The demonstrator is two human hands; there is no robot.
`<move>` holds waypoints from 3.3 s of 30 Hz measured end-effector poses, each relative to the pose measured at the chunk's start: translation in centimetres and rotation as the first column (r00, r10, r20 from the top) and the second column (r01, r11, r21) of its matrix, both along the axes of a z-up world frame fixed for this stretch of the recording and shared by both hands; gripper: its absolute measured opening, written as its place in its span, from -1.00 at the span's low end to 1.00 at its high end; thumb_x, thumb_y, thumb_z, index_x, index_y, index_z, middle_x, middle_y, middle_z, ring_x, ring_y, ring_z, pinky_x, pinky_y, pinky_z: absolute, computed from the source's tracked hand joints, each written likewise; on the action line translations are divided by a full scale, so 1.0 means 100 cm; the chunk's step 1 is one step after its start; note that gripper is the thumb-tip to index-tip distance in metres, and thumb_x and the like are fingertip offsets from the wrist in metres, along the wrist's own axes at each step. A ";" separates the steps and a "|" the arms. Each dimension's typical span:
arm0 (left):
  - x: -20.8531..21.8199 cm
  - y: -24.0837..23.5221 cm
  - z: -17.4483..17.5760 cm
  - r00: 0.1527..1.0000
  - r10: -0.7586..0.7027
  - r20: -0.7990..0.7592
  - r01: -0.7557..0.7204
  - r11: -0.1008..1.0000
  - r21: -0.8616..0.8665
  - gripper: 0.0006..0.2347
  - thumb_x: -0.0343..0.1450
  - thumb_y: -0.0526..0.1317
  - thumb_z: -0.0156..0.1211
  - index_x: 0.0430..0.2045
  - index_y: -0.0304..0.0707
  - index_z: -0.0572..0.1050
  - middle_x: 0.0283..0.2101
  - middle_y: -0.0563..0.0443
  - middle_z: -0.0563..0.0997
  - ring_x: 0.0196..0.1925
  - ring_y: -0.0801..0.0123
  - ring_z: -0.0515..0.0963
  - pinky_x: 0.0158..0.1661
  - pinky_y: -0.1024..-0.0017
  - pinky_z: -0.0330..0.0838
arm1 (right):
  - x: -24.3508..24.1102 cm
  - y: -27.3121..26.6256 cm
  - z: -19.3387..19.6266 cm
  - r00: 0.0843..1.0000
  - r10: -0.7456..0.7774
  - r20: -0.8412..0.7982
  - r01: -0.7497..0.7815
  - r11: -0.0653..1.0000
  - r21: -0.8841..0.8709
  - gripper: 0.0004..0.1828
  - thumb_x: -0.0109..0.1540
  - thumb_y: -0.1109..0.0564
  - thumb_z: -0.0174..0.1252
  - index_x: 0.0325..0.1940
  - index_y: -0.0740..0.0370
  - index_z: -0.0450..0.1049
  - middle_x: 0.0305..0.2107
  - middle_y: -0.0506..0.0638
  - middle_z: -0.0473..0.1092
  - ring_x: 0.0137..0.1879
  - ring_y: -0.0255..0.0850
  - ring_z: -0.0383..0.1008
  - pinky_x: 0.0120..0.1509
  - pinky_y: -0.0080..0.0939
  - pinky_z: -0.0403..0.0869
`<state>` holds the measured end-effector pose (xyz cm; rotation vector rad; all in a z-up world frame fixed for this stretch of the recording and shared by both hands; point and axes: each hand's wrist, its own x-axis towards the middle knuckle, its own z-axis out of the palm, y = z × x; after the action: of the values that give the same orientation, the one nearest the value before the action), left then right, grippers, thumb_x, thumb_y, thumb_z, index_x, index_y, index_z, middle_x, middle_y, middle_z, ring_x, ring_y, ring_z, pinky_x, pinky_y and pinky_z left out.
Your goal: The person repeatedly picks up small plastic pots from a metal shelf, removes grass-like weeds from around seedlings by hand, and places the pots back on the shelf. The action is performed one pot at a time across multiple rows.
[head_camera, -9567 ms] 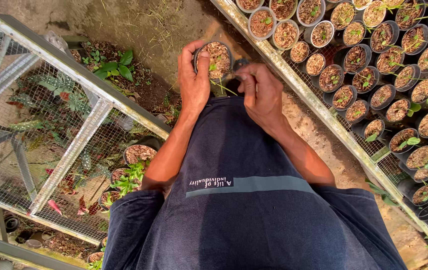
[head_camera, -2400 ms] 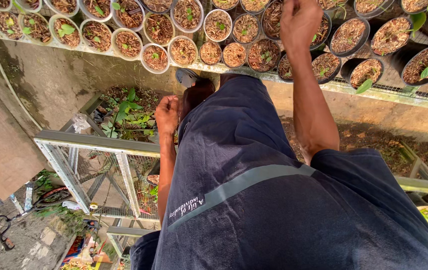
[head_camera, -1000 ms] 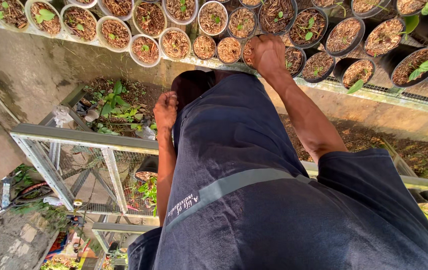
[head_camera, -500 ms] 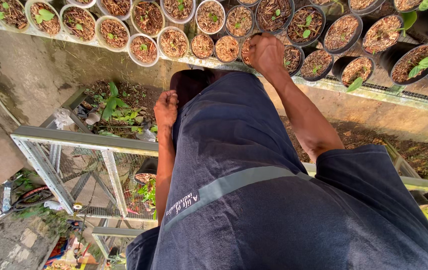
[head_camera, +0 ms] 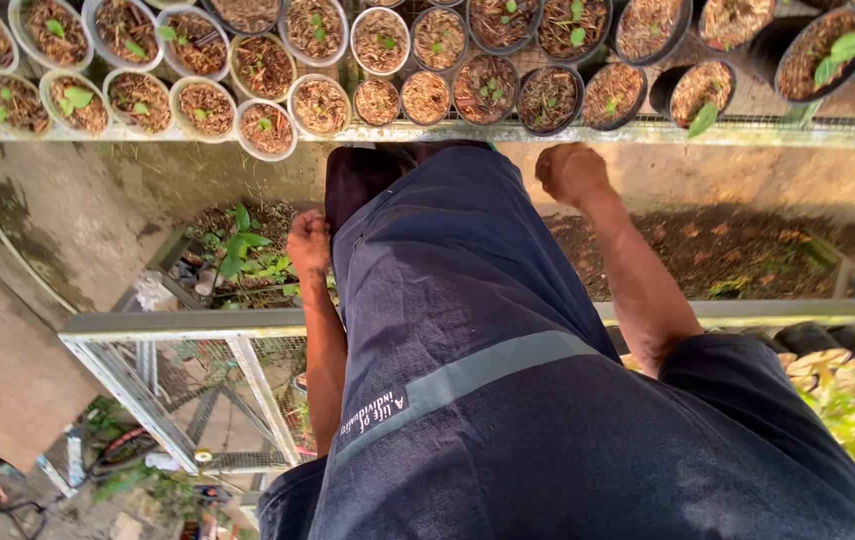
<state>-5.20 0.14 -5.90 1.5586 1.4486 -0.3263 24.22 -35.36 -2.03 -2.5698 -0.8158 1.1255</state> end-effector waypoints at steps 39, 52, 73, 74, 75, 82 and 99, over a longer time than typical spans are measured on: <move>0.002 0.011 -0.002 0.987 -0.064 -0.147 0.043 0.989 -0.143 -0.79 0.51 -0.19 0.12 -0.22 -0.37 0.64 -0.27 -0.11 0.72 -0.35 0.36 0.63 -0.27 0.43 0.56 | 0.062 0.041 -0.046 0.857 0.446 0.259 -0.332 0.861 -0.386 -0.69 0.18 0.48 -0.11 -0.27 0.29 0.52 -0.45 0.13 0.49 -0.46 -0.16 0.42 -0.43 -0.17 0.44; 0.005 0.013 -0.019 0.977 -0.139 -0.162 0.117 0.984 -0.134 -0.79 0.50 -0.21 0.12 -0.13 -0.32 0.62 -0.21 -0.09 0.72 -0.25 0.36 0.65 -0.17 0.43 0.53 | 0.069 0.026 -0.042 0.967 -0.256 0.016 0.256 0.965 -0.055 -0.71 0.31 0.47 -0.18 -0.29 0.33 0.44 -0.52 0.18 0.44 -0.61 -0.16 0.35 -0.59 -0.18 0.33; 0.007 0.009 -0.022 0.974 -0.139 -0.177 0.124 0.988 -0.097 -0.81 0.47 -0.24 0.12 -0.17 -0.30 0.64 -0.24 -0.10 0.73 -0.25 0.36 0.66 -0.15 0.42 0.53 | 0.082 0.029 -0.021 0.999 0.014 0.041 -0.017 0.996 0.087 -0.68 0.21 0.50 0.06 -0.18 0.26 0.66 -0.10 0.18 0.54 -0.18 -0.09 0.57 -0.19 -0.33 0.55; 0.004 0.007 -0.021 0.973 -0.143 -0.179 0.129 0.988 -0.087 -0.81 0.47 -0.23 0.12 -0.17 -0.29 0.64 -0.24 -0.09 0.72 -0.25 0.38 0.66 -0.15 0.43 0.53 | 0.081 0.029 -0.022 0.997 0.037 0.071 -0.045 0.993 0.108 -0.71 0.22 0.47 0.10 -0.17 0.24 0.66 -0.14 0.17 0.55 -0.19 -0.06 0.56 -0.14 -0.32 0.56; 0.004 0.007 -0.022 0.972 -0.137 -0.189 0.121 0.988 -0.092 -0.81 0.47 -0.24 0.12 -0.17 -0.29 0.64 -0.24 -0.08 0.72 -0.25 0.39 0.66 -0.15 0.44 0.53 | 0.081 0.030 -0.024 0.997 0.042 0.067 -0.048 0.995 0.086 -0.70 0.23 0.48 0.08 -0.18 0.25 0.66 -0.16 0.17 0.54 -0.19 -0.06 0.56 -0.15 -0.30 0.55; 0.006 0.001 -0.023 0.987 -0.062 -0.150 0.044 0.992 -0.122 -0.82 0.48 -0.23 0.14 -0.19 -0.31 0.64 -0.25 -0.01 0.72 -0.28 0.42 0.63 -0.18 0.46 0.52 | 0.078 0.028 -0.030 0.994 0.066 0.090 -0.068 0.997 0.023 -0.79 0.29 0.45 0.07 -0.20 0.33 0.60 -0.16 0.27 0.50 -0.22 0.01 0.53 -0.23 -0.25 0.61; 0.006 0.000 -0.024 0.962 -0.171 -0.215 0.153 0.983 -0.096 -0.81 0.47 -0.24 0.14 -0.16 -0.28 0.63 -0.23 -0.10 0.72 -0.27 0.34 0.66 -0.15 0.40 0.53 | 0.081 0.018 -0.026 0.994 -0.112 0.004 0.110 0.982 0.152 -0.67 0.20 0.53 0.01 -0.13 0.37 0.62 -0.18 0.27 0.53 -0.27 -0.09 0.56 -0.29 -0.34 0.53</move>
<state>-4.62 0.17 -8.27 1.6200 1.4596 -0.6660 32.33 -33.52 -4.67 -2.4657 -0.7210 0.9771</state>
